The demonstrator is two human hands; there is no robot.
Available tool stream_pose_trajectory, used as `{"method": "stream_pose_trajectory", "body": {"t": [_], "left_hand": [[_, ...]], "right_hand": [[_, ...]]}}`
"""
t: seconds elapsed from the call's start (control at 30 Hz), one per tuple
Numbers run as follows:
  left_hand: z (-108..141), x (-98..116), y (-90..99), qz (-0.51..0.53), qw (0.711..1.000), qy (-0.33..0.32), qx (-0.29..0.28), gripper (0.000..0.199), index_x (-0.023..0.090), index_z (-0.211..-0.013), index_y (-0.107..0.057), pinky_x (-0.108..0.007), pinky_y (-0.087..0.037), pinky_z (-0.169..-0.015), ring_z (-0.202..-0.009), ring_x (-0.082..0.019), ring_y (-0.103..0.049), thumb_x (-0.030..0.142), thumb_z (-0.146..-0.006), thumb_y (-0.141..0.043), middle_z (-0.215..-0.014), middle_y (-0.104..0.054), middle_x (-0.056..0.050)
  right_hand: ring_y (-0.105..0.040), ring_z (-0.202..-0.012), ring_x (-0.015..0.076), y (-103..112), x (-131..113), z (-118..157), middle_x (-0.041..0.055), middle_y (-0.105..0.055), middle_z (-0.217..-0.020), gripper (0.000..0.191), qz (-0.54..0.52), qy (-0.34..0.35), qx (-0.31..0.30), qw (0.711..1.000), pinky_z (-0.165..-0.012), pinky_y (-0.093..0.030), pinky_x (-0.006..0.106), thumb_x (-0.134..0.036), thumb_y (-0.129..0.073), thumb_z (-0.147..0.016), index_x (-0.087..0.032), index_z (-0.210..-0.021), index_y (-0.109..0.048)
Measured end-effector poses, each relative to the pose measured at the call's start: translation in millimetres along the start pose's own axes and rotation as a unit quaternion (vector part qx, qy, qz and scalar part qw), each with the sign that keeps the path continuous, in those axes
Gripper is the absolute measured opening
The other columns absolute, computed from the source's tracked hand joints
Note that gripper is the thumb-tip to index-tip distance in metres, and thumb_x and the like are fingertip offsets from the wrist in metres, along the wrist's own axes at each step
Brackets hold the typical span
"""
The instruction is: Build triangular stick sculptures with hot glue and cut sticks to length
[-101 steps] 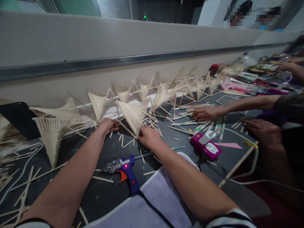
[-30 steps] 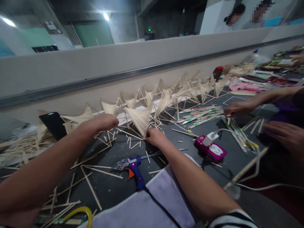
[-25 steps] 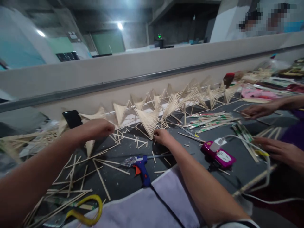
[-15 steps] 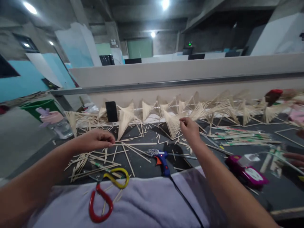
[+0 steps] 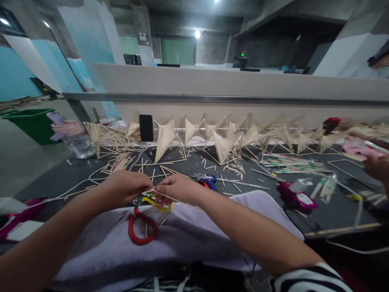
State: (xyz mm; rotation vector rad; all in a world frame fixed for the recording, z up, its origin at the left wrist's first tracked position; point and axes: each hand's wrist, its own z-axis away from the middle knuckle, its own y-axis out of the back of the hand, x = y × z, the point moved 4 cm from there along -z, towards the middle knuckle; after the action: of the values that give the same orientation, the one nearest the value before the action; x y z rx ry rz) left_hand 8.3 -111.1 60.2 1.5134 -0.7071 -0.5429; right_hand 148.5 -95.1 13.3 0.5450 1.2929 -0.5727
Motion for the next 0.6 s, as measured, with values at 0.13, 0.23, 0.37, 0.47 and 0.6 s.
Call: {"method": "stream_pose_trajectory", "body": {"t": [0.13, 0.23, 0.37, 0.47, 0.6], "left_hand": [[3, -2, -8.6, -0.002, 0.999, -0.036, -0.019, 0.018, 0.024, -0.087, -0.059, -0.021, -0.031, -0.057, -0.070, -0.011, -0.057, 0.015, -0.079, -0.045, -0.083, -0.063, 0.001], [2, -3, -13.7, 0.019, 0.998, -0.046, -0.030, 0.017, 0.023, -0.087, -0.058, -0.020, -0.032, -0.058, -0.071, -0.011, -0.056, 0.014, -0.079, -0.046, -0.085, -0.063, 0.000], [-2, -9, -19.9, 0.025, 0.998, -0.044, -0.032, 0.016, 0.023, -0.088, -0.057, -0.020, -0.034, -0.060, -0.073, -0.011, -0.057, 0.015, -0.076, -0.049, -0.086, -0.062, 0.000], [-5, -14, -24.2, 0.035, 0.998, -0.044, -0.029, 0.016, 0.024, -0.087, -0.058, -0.019, -0.035, -0.061, -0.073, -0.011, -0.056, 0.015, -0.076, -0.049, -0.084, -0.062, 0.000], [-7, -27, -22.1, 0.146, 0.981, 0.051, 0.118, 0.024, 0.023, -0.101, -0.057, -0.022, -0.040, -0.069, -0.081, -0.014, -0.056, 0.021, -0.080, -0.047, -0.097, -0.061, -0.004]], "right_hand": [[-0.057, -0.053, 0.0097, -14, 20, -4, 0.0021, -0.061, -0.067, 0.028, -0.185, -0.055, -0.024, 0.981, -0.051, -0.046, 0.023, -0.039, -0.061, -0.072, -0.012, -0.081, -0.062], [-0.051, -0.044, 0.0069, -17, 28, -6, 0.0010, -0.059, -0.061, 0.024, -0.224, -0.088, -0.021, 0.970, -0.041, -0.041, 0.018, -0.033, -0.061, -0.073, -0.011, -0.083, -0.063], [-0.036, -0.035, 0.0020, -16, 32, -11, -0.0024, -0.054, -0.056, 0.019, -0.267, -0.097, -0.011, 0.959, -0.031, -0.021, 0.014, -0.028, -0.061, -0.072, -0.011, -0.082, -0.062], [-0.027, -0.032, 0.0009, -14, 35, -15, -0.0048, -0.048, -0.051, 0.015, -0.290, -0.097, -0.001, 0.952, -0.031, -0.012, 0.014, -0.026, -0.060, -0.069, -0.012, -0.076, -0.061], [-0.027, -0.032, 0.0015, -6, 34, -21, -0.0054, -0.045, -0.048, 0.015, -0.284, -0.027, 0.075, 0.955, -0.031, -0.012, 0.016, -0.026, -0.059, -0.069, -0.012, -0.072, -0.061]]}}
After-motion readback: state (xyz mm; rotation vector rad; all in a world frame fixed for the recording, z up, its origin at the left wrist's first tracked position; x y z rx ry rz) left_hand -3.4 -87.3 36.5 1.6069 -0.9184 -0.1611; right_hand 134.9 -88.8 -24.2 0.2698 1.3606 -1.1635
